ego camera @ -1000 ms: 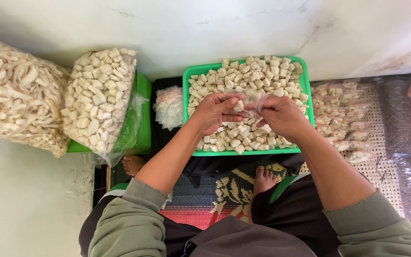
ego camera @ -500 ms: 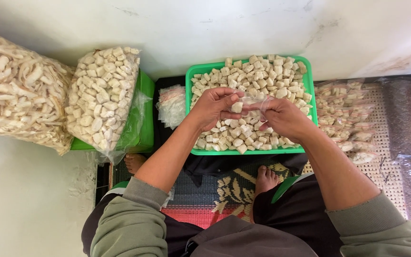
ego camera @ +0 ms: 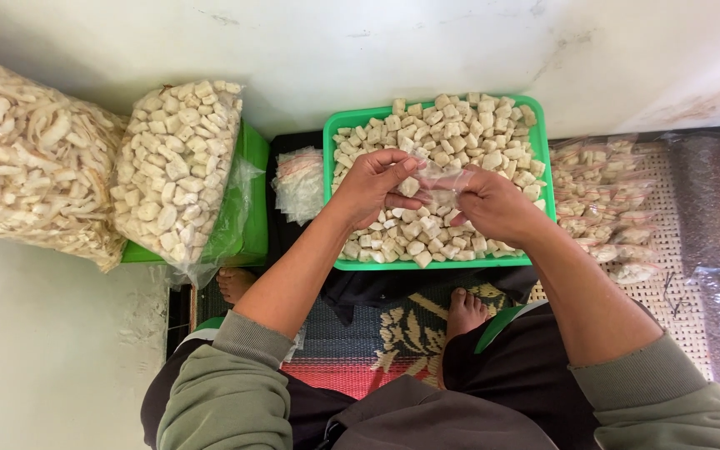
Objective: Manually portioning small snack items into individual plastic zip-lock bags from a larger tray.
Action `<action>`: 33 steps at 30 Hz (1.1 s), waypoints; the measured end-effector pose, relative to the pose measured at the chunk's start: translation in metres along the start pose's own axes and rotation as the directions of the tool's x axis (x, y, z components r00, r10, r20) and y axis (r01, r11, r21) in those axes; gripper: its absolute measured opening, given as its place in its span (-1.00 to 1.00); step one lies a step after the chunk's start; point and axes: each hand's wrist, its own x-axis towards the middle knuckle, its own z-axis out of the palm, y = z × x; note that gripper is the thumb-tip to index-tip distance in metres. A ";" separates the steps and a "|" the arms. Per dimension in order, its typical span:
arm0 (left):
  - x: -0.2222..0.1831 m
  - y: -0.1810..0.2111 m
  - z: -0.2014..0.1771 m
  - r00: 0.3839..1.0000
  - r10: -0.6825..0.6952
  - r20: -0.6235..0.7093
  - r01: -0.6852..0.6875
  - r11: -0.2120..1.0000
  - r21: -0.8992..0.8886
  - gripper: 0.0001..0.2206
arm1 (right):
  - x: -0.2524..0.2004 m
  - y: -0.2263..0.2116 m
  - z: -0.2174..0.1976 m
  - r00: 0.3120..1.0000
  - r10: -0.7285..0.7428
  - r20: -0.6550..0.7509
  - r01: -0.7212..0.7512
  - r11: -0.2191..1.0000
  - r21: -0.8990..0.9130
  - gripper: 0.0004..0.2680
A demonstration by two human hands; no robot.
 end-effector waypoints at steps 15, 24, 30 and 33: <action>0.011 -0.021 -0.026 0.996 0.094 0.003 -0.094 0.995 0.023 -0.80 | 0.009 0.009 -0.003 0.983 -0.138 -0.119 0.144 0.988 0.047 -0.57; 0.002 -0.001 -0.036 0.985 0.153 -0.080 -0.154 0.988 0.005 -0.83 | 0.016 0.042 0.002 0.966 -0.256 -0.038 0.177 0.759 -0.627 -0.85; -0.004 0.000 -0.038 0.983 0.160 -0.094 -0.160 0.987 0.002 -0.83 | 0.040 0.068 0.029 0.956 -0.277 0.099 0.240 0.541 -0.806 -0.90; -0.006 0.004 -0.041 0.983 0.153 -0.103 -0.153 0.988 0.002 -0.82 | 0.052 0.072 0.049 0.978 -0.199 0.067 0.167 0.541 -0.824 -0.86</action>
